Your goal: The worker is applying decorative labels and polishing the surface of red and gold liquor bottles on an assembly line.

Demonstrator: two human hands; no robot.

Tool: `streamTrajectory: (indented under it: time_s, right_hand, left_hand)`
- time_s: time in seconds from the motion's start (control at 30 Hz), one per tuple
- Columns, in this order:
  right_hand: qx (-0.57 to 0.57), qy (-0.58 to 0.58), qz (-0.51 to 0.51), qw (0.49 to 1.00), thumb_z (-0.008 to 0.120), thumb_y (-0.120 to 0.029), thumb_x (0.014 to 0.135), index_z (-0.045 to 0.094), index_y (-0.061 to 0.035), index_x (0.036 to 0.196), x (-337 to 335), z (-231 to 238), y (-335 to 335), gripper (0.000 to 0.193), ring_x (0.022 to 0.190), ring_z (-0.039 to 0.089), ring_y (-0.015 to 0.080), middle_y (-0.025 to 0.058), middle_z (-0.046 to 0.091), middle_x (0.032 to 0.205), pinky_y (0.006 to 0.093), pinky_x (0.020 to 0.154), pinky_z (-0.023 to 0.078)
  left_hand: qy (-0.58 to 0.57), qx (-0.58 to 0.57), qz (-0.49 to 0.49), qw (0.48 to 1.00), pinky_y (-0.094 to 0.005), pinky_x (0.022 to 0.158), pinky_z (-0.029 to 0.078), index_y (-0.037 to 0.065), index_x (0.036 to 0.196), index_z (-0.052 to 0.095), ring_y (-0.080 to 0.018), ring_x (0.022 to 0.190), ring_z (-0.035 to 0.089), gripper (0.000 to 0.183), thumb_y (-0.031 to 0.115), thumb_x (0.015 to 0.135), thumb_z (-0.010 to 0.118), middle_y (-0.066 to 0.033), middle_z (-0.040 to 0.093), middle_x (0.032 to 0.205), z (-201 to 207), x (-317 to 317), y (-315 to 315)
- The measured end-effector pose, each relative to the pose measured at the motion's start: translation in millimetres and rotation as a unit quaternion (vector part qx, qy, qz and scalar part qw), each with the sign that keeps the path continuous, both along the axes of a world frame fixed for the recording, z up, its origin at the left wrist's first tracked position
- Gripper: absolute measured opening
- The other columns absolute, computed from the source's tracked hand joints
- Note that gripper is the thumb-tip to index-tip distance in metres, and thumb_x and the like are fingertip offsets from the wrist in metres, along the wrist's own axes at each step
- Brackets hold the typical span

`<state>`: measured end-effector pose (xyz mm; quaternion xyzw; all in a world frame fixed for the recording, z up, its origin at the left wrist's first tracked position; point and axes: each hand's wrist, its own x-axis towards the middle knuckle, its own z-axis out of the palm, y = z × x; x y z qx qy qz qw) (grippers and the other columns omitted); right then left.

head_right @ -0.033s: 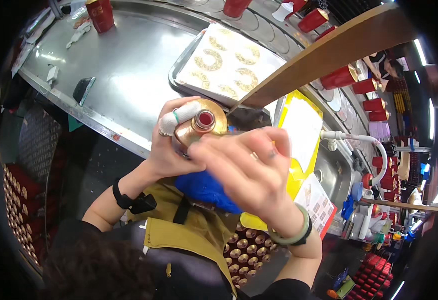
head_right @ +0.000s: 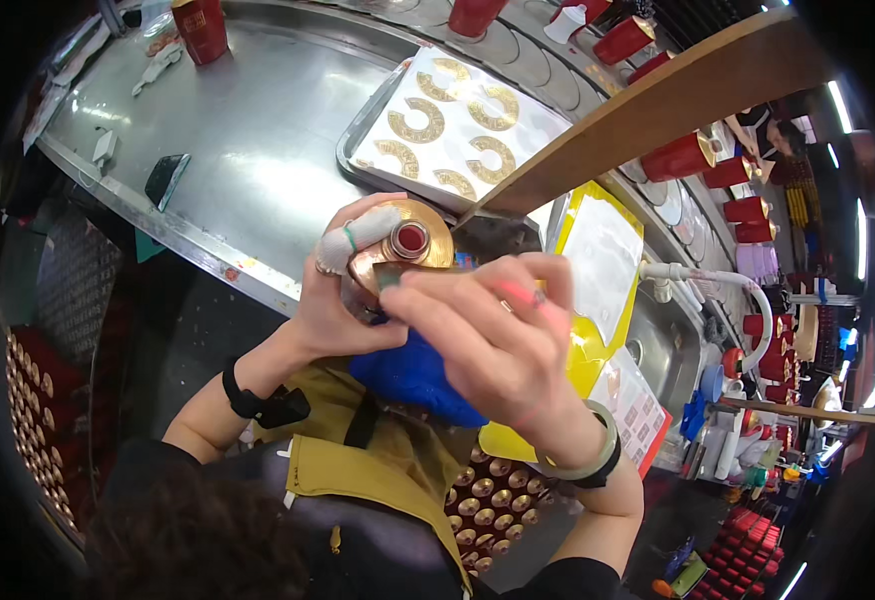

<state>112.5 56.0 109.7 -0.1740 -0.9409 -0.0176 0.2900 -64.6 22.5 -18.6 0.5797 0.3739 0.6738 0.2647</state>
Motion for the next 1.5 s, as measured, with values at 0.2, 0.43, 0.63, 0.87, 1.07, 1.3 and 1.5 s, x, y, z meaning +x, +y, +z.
streamTrajectory:
  time_s: [0.2, 0.43, 0.63, 0.87, 1.07, 1.3, 1.5]
  right_hand:
    - [0.030, -0.012, 0.016, 0.999, 0.069, -0.015, 0.071, 0.075, -0.0149, 0.098, -6, 12, -6, 0.028, 0.080, 0.063, 0.0122, -0.0044, 0.071, 0.091, 0.0302, 0.079, 0.043]
    - [-0.029, -0.069, 0.035, 0.997, 0.072, -0.009, 0.068, 0.077, -0.0146, 0.098, -3, 13, -7, 0.031, 0.077, 0.064, 0.0117, -0.0025, 0.075, 0.097, 0.0294, 0.073, 0.041]
    - [-0.096, -0.094, 0.068, 0.989, 0.070, -0.012, 0.072, 0.076, -0.0142, 0.100, 1, 11, -13, 0.029, 0.081, 0.064, 0.0134, -0.0016, 0.074, 0.099, 0.0313, 0.079, 0.043]
    - [-0.117, -0.114, 0.072, 0.984, 0.070, -0.011, 0.070, 0.076, -0.0148, 0.099, 0, 13, -15, 0.030, 0.082, 0.065, 0.0129, -0.0026, 0.074, 0.099, 0.0307, 0.076, 0.044]
    - [-0.051, -0.021, 0.047, 0.997, 0.071, -0.012, 0.070, 0.076, -0.0157, 0.097, 5, -1, -8, 0.028, 0.076, 0.064, 0.0126, -0.0046, 0.074, 0.095, 0.0313, 0.076, 0.043]
    - [-0.011, -0.032, 0.027, 0.999, 0.071, -0.014, 0.072, 0.075, -0.0160, 0.097, 3, 4, -7, 0.025, 0.078, 0.065, 0.0107, -0.0049, 0.074, 0.096, 0.0310, 0.075, 0.043]
    - [0.024, -0.020, -0.006, 0.999, 0.070, -0.016, 0.071, 0.075, -0.0181, 0.096, 6, 11, 7, 0.025, 0.075, 0.062, 0.0100, -0.0082, 0.071, 0.091, 0.0291, 0.074, 0.043]
  left_hand:
    - [0.056, 0.011, 0.133, 0.989, -0.0402, 0.097, 0.048, 0.008, 0.132, 0.057, -0.0317, 0.117, 0.056, 0.084, 0.024, 0.059, 0.096, -0.0133, 0.052, 0.130, -16, 8, 3]
    - [0.103, 0.028, 0.122, 0.987, -0.0401, 0.092, 0.051, 0.008, 0.131, 0.058, -0.0300, 0.111, 0.058, 0.082, 0.020, 0.058, 0.095, -0.0111, 0.053, 0.124, -8, -1, 4]
    - [0.062, 0.032, 0.039, 0.997, -0.0424, 0.098, 0.052, 0.007, 0.135, 0.054, -0.0335, 0.114, 0.061, 0.085, 0.018, 0.060, 0.093, -0.0145, 0.054, 0.134, -8, -3, 7]
    - [0.112, 0.015, 0.128, 0.985, -0.0439, 0.096, 0.049, 0.011, 0.133, 0.056, -0.0331, 0.115, 0.055, 0.087, 0.024, 0.058, 0.097, -0.0137, 0.052, 0.127, -7, -1, 4]
    - [0.042, -0.023, 0.004, 0.999, -0.0401, 0.105, 0.048, 0.006, 0.131, 0.060, -0.0301, 0.124, 0.059, 0.078, 0.018, 0.061, 0.091, -0.0120, 0.058, 0.133, -6, -9, 3]
    - [0.123, 0.022, 0.120, 0.985, -0.0392, 0.094, 0.050, 0.007, 0.131, 0.057, -0.0288, 0.114, 0.055, 0.083, 0.022, 0.060, 0.097, -0.0122, 0.050, 0.123, 4, -7, 0]
    - [0.034, -0.009, -0.048, 0.998, -0.0408, 0.107, 0.047, 0.006, 0.135, 0.058, -0.0302, 0.130, 0.053, 0.086, 0.022, 0.060, 0.097, -0.0160, 0.052, 0.139, 0, -14, 1]
